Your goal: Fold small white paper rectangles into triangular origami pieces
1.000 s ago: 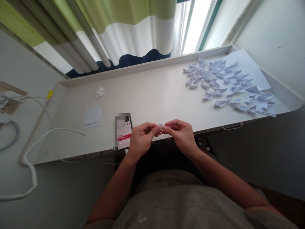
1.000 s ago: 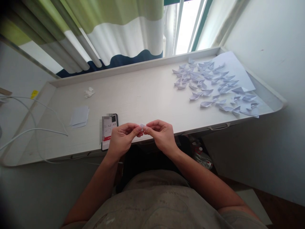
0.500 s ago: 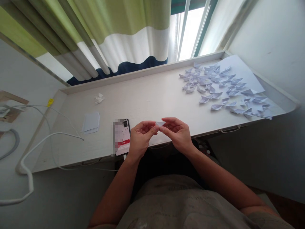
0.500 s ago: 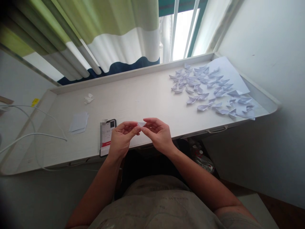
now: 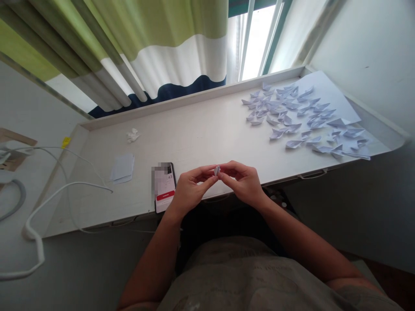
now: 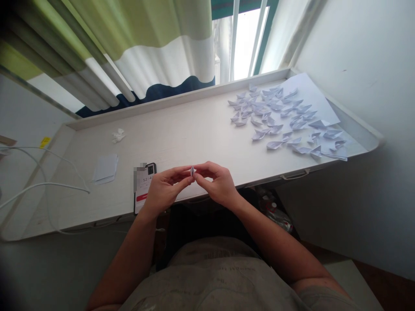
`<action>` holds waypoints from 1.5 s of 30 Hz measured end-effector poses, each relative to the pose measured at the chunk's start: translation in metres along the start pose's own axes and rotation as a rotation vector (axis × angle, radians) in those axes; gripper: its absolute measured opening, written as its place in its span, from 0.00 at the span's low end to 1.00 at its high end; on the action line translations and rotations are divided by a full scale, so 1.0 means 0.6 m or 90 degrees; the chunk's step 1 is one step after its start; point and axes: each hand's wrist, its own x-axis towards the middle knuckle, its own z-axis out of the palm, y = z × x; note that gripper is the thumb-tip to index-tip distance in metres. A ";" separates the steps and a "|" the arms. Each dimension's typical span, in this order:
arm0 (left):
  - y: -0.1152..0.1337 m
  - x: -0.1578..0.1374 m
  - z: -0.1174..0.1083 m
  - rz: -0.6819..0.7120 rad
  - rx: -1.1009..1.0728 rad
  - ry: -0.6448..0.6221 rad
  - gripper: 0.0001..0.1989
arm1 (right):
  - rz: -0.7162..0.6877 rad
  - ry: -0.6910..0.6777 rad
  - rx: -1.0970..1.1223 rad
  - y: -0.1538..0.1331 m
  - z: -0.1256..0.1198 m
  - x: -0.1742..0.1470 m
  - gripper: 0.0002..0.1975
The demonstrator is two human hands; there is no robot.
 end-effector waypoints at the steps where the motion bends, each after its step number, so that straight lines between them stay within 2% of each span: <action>1: 0.000 0.001 0.001 -0.002 -0.004 -0.001 0.19 | -0.025 0.005 -0.052 -0.003 0.000 -0.001 0.09; 3: -0.001 0.002 0.008 -0.010 -0.018 0.020 0.17 | -0.080 0.028 -0.168 -0.006 0.002 -0.003 0.06; 6: -0.005 0.005 0.024 -0.021 -0.050 0.096 0.15 | -0.154 0.057 -0.287 0.000 0.007 -0.005 0.07; 9: -0.010 0.009 0.037 -0.030 -0.102 0.149 0.14 | -0.218 0.060 -0.312 0.011 0.012 -0.005 0.11; 14: -0.010 0.010 0.038 -0.066 -0.227 0.157 0.13 | -0.281 0.039 -0.298 0.011 0.008 0.003 0.12; 17: -0.006 0.006 0.033 -0.088 -0.274 0.146 0.13 | -0.258 0.037 -0.277 0.001 0.008 0.004 0.08; 20: -0.003 0.003 0.032 -0.068 -0.243 0.147 0.17 | -0.182 0.045 -0.215 -0.001 0.013 0.001 0.04; 24: -0.001 0.002 0.030 -0.026 -0.189 0.141 0.26 | -0.036 0.070 -0.034 0.010 0.016 0.004 0.12; 26: -0.002 0.001 0.028 -0.012 -0.165 0.145 0.29 | 0.034 0.031 0.024 0.012 0.013 0.009 0.17; 28: -0.003 0.000 0.026 -0.011 -0.153 0.138 0.29 | 0.070 -0.009 0.042 0.009 0.008 0.012 0.19; 33: -0.001 -0.001 0.025 -0.044 -0.127 0.105 0.19 | 0.051 -0.032 0.023 -0.007 0.002 0.016 0.18; 39: 0.016 0.006 0.024 0.006 -0.082 0.095 0.13 | 0.040 -0.074 0.007 -0.030 -0.008 0.035 0.17; 42: 0.024 0.012 0.020 0.026 -0.043 0.073 0.11 | -0.009 -0.079 -0.058 -0.039 -0.014 0.043 0.16; 45: 0.027 0.017 0.020 0.065 -0.014 0.087 0.10 | -0.049 -0.074 -0.064 -0.043 -0.015 0.048 0.15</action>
